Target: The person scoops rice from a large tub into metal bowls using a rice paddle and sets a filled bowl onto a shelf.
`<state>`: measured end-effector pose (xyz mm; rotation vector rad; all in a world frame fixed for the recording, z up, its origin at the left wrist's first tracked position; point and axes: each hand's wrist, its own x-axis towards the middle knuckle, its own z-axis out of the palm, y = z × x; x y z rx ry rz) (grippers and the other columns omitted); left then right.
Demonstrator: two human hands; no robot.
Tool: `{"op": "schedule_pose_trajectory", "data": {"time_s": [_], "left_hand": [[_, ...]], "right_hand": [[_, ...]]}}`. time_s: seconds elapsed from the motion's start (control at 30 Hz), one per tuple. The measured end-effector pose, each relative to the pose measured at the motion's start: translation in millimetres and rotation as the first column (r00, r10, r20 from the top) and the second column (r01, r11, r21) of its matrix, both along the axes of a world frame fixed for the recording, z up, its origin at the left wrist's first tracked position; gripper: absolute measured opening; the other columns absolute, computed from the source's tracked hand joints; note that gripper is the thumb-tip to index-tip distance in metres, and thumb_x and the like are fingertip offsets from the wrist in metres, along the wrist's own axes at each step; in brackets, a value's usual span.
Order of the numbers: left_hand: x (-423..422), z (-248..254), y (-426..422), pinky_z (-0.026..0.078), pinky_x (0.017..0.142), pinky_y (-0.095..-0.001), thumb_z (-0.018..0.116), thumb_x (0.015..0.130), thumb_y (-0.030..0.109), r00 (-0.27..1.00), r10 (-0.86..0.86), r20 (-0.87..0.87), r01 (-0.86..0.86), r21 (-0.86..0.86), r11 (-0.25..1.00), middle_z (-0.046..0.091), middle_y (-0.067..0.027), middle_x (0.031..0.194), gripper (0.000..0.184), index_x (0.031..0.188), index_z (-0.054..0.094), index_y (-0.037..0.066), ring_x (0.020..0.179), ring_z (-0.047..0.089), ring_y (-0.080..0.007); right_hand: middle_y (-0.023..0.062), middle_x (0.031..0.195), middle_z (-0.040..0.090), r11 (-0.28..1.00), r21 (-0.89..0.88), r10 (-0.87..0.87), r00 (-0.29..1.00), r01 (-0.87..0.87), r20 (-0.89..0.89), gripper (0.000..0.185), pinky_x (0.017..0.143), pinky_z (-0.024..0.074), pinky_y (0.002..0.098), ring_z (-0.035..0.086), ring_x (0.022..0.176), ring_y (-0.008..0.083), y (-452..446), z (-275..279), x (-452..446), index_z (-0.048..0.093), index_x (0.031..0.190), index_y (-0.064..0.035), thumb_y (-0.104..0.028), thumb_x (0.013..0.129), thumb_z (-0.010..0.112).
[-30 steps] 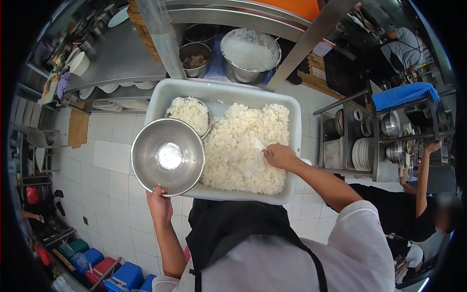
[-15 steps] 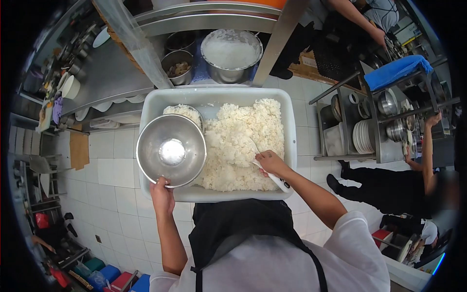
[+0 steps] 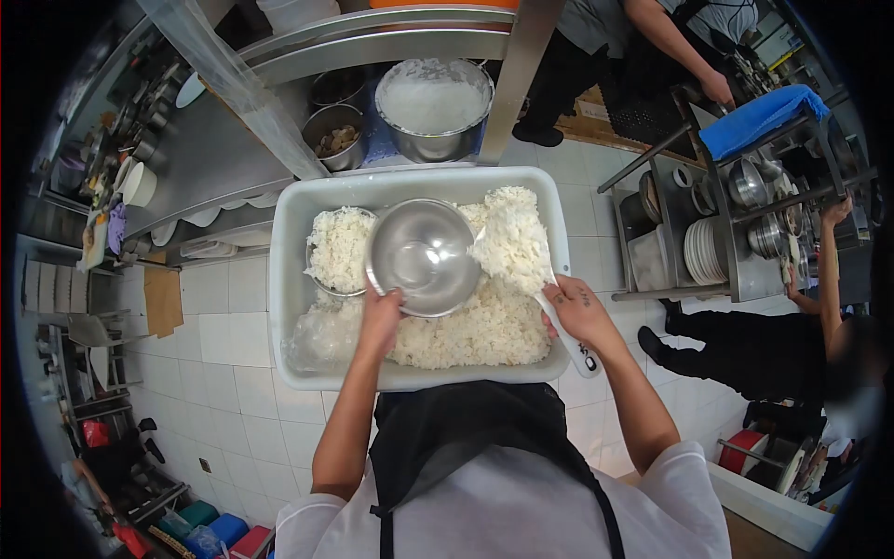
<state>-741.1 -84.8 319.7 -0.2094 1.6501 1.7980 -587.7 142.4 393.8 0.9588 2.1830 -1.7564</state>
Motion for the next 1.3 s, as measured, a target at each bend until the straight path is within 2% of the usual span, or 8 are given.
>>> {"op": "schedule_pose_trajectory", "data": {"time_s": [0.03, 0.1, 0.2, 0.43, 0.57, 0.8, 1.1, 1.3], "left_hand": [[6.2, -1.3, 10.2, 0.048, 0.064, -0.0298, 0.037, 0.078, -0.003, 0.998, -0.057, -0.019, 0.058, 0.017, 0.998, 0.045, -0.0151, 0.112, 0.068, 0.136, 0.008, 0.015, 0.083, 0.052, -0.0170], [16.8, -0.5, 27.8, 0.046, 0.062, -0.0269, 0.037, 0.077, -0.004, 0.994, -0.102, -0.043, 0.104, 0.030, 0.994, 0.045, -0.0148, 0.111, 0.068, 0.136, 0.010, 0.014, 0.081, 0.051, -0.0160], [16.2, 12.0, 36.1, 0.043, 0.063, -0.0248, 0.039, 0.075, -0.004, 0.988, -0.143, -0.053, 0.146, 0.055, 0.988, 0.047, -0.0126, 0.106, 0.067, 0.135, 0.016, 0.012, 0.076, 0.049, -0.0140], [11.5, 16.1, -41.4, 0.041, 0.065, -0.0269, 0.042, 0.072, 0.002, 0.990, 0.137, -0.018, -0.138, -0.062, 0.989, 0.052, -0.0038, 0.092, 0.046, 0.118, 0.039, 0.004, 0.074, 0.047, -0.0125], [34.0, 44.9, -112.8, 0.037, 0.065, -0.0245, 0.043, 0.072, -0.001, 0.927, 0.368, -0.073, -0.368, 0.019, 0.930, 0.052, -0.0036, 0.091, 0.044, 0.116, 0.039, 0.000, 0.073, 0.044, -0.0106], [99.9, 66.9, -166.3, 0.036, 0.061, -0.0228, 0.040, 0.066, -0.006, 0.722, 0.690, -0.057, -0.692, -0.026, 0.722, 0.047, -0.0030, 0.084, 0.044, 0.111, 0.041, -0.001, 0.066, 0.041, -0.0110], [154.8, 50.1, -174.7, 0.039, 0.069, -0.0268, 0.039, 0.065, -0.007, 0.570, 0.821, -0.012, -0.820, -0.078, 0.568, 0.047, -0.0077, 0.089, 0.045, 0.110, 0.039, -0.001, 0.074, 0.045, -0.0155], [164.3, 60.8, -173.5, 0.039, 0.070, -0.0271, 0.039, 0.066, -0.006, 0.533, 0.846, -0.019, -0.845, -0.060, 0.531, 0.046, -0.0072, 0.089, 0.048, 0.114, 0.038, -0.001, 0.074, 0.044, -0.0151]], "right_hand": [[0.0096, 0.053, 0.051, 1.000, -0.002, 0.003, 1.000, -0.003, -0.003, 0.018, 0.044, 0.0430, 0.0317, 0.051, 0.043, 0.0184, -3.9, 2.9, -2.1, 0.049, 0.084, 0.0005, -0.016, 0.088, 0.040], [0.0149, 0.059, 0.053, 0.722, 0.674, 0.257, 0.965, -0.156, -0.051, 0.012, 0.050, 0.0458, 0.0393, 0.056, 0.051, 0.0292, -17.9, 5.4, -11.5, 0.046, 0.091, -0.0004, -0.008, 0.083, 0.044], [0.0191, 0.068, 0.054, 0.444, 0.863, 0.315, 0.944, -0.241, 0.102, 0.020, 0.055, 0.0456, 0.0450, 0.056, 0.060, 0.0373, -30.2, 7.7, -24.4, 0.043, 0.097, -0.0030, -0.003, 0.077, 0.048], [0.0171, 0.078, 0.056, 0.415, 0.876, 0.352, 0.931, -0.245, 0.093, 0.029, 0.059, 0.0475, 0.0424, 0.059, 0.071, 0.0335, 0.0, 45.9, -71.2, 0.047, 0.101, -0.0081, -0.001, 0.073, 0.050], [0.0094, 0.087, 0.060, 0.016, 0.768, 0.573, 0.635, -0.640, 0.517, 0.037, 0.065, 0.0478, 0.0366, 0.061, 0.080, 0.0256, 5.8, -7.3, -140.7, 0.049, 0.113, -0.0134, -0.007, 0.077, 0.050], [0.0067, 0.090, 0.062, -0.531, 0.607, 0.557, 0.296, -0.591, 0.776, 0.028, 0.069, 0.0486, 0.0395, 0.061, 0.084, 0.0256, -39.6, -66.7, -228.4, 0.051, 0.109, -0.0175, -0.015, 0.082, 0.045], [0.0105, 0.087, 0.061, -0.542, 0.498, 0.753, -0.128, -0.677, 0.646, 0.024, 0.070, 0.0485, 0.0416, 0.060, 0.084, 0.0295, -49.9, -74.5, -225.0, 0.052, 0.104, -0.0148, -0.016, 0.081, 0.045], [0.0149, 0.082, 0.058, -0.410, 0.376, 0.853, -0.202, -0.831, 0.482, 0.021, 0.065, 0.0450, 0.0437, 0.058, 0.078, 0.0309, -25.5, -69.7, -215.2, 0.050, 0.103, -0.0106, -0.019, 0.084, 0.044]]}}
